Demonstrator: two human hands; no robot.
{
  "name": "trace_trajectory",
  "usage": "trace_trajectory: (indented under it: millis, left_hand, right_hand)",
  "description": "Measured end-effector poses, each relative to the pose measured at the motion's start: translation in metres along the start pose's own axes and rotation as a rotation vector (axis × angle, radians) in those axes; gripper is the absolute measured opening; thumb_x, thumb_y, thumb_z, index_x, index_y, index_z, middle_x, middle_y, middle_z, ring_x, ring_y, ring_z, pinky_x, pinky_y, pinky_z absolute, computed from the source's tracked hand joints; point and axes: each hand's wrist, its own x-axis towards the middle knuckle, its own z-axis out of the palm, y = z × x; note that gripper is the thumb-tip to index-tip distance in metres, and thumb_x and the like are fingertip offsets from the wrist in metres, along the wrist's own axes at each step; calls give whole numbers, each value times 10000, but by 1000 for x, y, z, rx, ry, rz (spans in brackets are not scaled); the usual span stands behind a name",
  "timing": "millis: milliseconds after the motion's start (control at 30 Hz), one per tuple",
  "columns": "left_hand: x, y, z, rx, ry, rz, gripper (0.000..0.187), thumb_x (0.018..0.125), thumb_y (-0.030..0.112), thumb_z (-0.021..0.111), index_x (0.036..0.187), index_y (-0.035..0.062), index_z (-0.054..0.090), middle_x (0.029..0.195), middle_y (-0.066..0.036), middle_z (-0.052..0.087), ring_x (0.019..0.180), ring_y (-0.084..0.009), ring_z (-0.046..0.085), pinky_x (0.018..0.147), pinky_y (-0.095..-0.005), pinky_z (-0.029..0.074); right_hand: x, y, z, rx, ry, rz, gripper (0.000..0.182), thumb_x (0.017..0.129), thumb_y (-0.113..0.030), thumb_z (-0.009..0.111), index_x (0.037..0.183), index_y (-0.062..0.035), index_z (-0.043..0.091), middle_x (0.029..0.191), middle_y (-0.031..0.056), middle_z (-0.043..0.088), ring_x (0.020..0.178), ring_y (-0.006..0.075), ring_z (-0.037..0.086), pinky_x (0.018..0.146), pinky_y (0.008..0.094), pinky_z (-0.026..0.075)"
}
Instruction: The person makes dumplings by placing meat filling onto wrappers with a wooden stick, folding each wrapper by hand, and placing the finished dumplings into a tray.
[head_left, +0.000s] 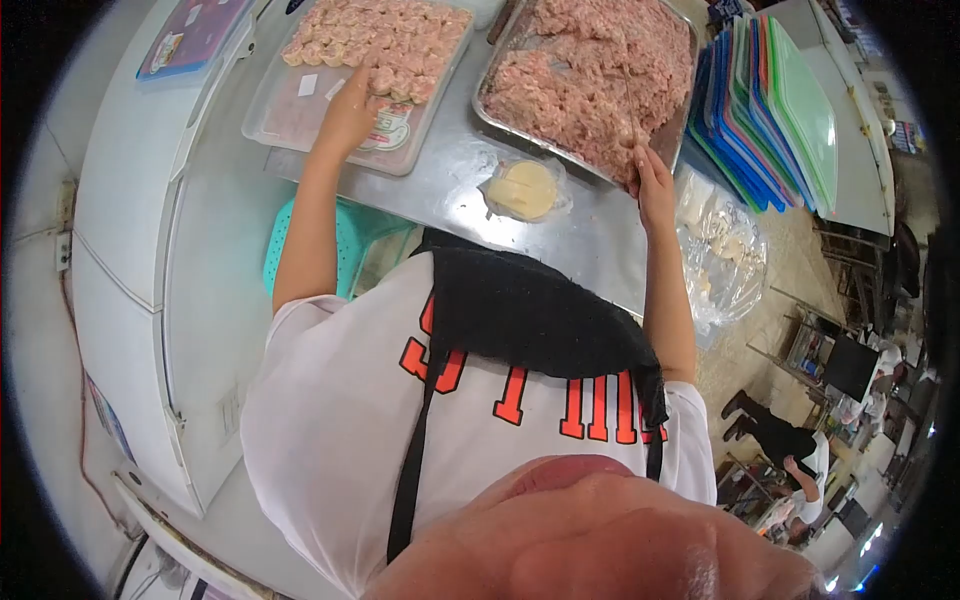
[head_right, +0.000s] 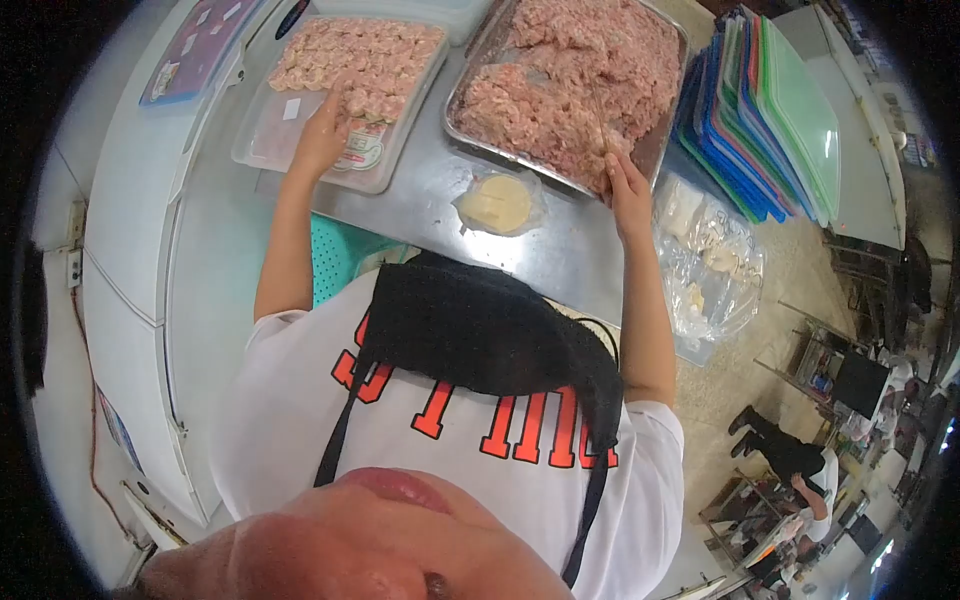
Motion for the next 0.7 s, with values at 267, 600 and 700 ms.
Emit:
trace_trajectory:
  millis: [267,600,700]
  left_hand:
    - [-43,96,37,-64,3,346,235,802,94,573,1034,59,571,1080,-155,562,1046,-357,527,907,-420,428]
    - [-73,101,140,-254,-380,422,210,793,184,667,959,59,640,947,-129,568,933,-305,554,866,-369,441]
    - [-72,97,123,-400,-550,256,175,865,192,616,930,52,697,965,-92,602,963,-241,576,880,-325,442]
  right_hand:
    - [6,-5,-15,144,-192,90,339,982,-308,476,1115,-18,588,594,-49,400,471,50,338,431,202,236]
    - [10,-11,-25,95,-290,113,346,971,-312,502,1169,-43,594,612,-31,450,480,68,372,456,206,270]
    - [12,-25,-51,-452,-344,-197,302,952,-292,514,1111,-60,625,744,54,602,615,180,544,546,295,405]
